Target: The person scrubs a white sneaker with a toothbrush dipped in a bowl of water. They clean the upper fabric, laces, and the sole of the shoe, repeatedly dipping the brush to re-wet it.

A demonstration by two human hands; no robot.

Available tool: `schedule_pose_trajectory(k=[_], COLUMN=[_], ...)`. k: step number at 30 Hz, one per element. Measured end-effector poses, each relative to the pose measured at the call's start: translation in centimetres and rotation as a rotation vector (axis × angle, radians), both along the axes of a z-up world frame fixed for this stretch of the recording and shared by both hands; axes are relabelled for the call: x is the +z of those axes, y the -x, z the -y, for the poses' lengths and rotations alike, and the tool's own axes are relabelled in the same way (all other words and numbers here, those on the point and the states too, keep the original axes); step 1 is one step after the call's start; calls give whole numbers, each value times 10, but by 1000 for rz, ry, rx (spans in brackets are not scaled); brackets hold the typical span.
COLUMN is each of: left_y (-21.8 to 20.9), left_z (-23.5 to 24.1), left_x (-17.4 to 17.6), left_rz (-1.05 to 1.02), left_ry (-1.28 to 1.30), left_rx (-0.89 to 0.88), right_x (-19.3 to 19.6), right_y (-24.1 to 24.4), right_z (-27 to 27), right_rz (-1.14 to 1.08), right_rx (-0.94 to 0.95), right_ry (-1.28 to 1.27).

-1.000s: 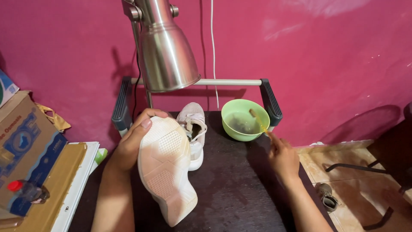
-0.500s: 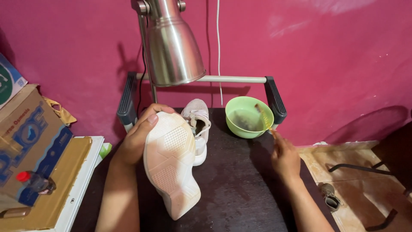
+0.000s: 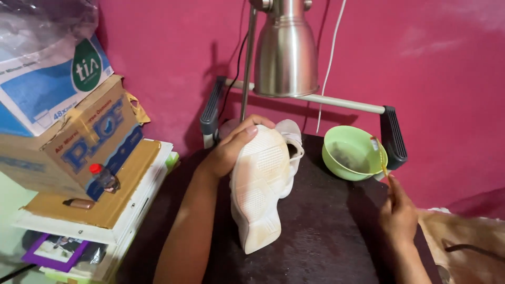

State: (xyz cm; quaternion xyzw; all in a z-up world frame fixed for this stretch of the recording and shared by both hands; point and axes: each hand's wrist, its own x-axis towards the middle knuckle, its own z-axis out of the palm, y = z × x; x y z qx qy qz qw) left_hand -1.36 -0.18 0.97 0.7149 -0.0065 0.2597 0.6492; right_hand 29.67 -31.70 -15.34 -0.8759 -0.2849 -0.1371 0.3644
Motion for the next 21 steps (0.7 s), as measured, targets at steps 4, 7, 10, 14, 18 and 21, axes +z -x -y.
schedule_pose_trajectory(k=[4,7,10,14,18,21], left_y=[-6,-4,-4,-3,-6,-7], left_z=[-3,-1,-1,0,-2,-3], left_x=[-7,-4,-5,-4,-8,-10], left_rz=[39,43,53,34,76,89], left_ry=[24,49,52,74,78,94], left_rx=[-42,-69,-86,-95,-136,-173], right_x=[-13,-8,-3,-5,-9,-6], right_y=[-9,-7,0,-2,-4,-5], right_z=[3,3,0,0,0,0], right_rz=[70,132,19,117,87,59], right_rx=[64,48,21,40,42,42], right_ry=[-70,-77,-34,-105,-96,-104])
